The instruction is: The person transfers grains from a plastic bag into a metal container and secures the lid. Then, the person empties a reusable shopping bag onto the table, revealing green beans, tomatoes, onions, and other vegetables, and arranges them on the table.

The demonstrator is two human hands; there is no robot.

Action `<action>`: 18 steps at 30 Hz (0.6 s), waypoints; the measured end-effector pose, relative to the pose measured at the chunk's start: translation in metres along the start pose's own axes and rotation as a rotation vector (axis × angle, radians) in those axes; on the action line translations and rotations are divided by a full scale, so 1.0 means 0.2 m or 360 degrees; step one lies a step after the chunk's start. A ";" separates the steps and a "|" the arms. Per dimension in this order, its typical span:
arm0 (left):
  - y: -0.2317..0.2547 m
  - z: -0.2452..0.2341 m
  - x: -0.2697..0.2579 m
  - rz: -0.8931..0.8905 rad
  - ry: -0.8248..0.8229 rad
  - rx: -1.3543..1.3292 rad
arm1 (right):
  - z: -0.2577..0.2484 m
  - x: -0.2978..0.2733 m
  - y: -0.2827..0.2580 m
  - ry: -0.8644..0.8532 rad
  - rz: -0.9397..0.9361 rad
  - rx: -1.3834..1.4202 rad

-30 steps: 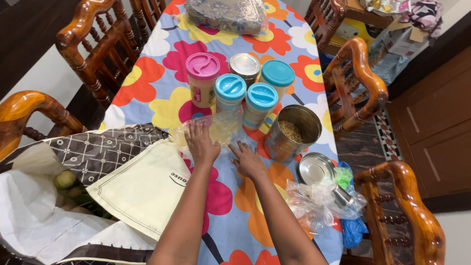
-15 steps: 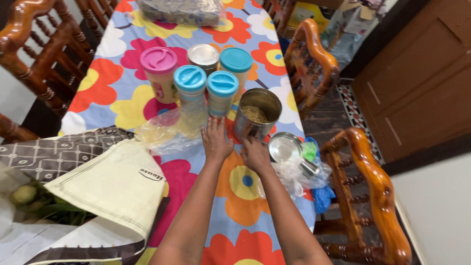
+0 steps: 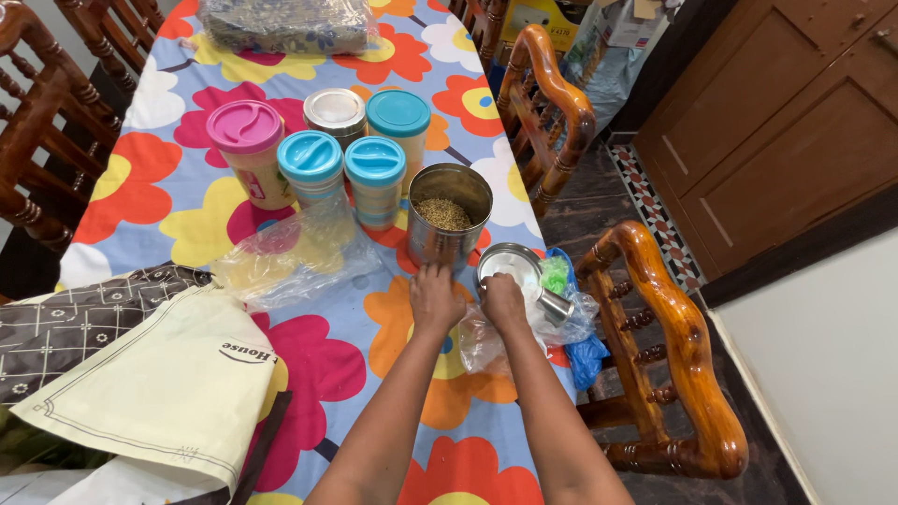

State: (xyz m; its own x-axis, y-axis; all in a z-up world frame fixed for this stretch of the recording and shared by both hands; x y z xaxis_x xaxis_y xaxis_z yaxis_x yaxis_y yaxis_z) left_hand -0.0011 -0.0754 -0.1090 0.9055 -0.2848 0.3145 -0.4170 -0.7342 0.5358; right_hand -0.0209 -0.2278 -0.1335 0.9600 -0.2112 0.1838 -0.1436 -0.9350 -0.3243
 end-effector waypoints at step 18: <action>-0.14 -0.06 0.08 -0.0060 0.0011 -0.0100 | -0.02 0.02 0.01 0.0113 0.0240 -0.0093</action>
State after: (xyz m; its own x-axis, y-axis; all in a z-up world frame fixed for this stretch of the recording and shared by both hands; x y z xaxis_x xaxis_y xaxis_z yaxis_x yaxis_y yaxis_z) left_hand 0.0244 -0.0530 -0.1091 0.9202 -0.2531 0.2987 -0.3869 -0.7041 0.5954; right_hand -0.0180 -0.2316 -0.1296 0.9074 -0.3681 0.2030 -0.3005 -0.9057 -0.2991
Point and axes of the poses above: each hand's wrist, its own x-axis towards the middle knuckle, its own z-axis out of the palm, y = z × x, the point moved 9 cm from there along x, towards the middle knuckle, and after that the axes turned 4 degrees about z, right-handed, at the moved point
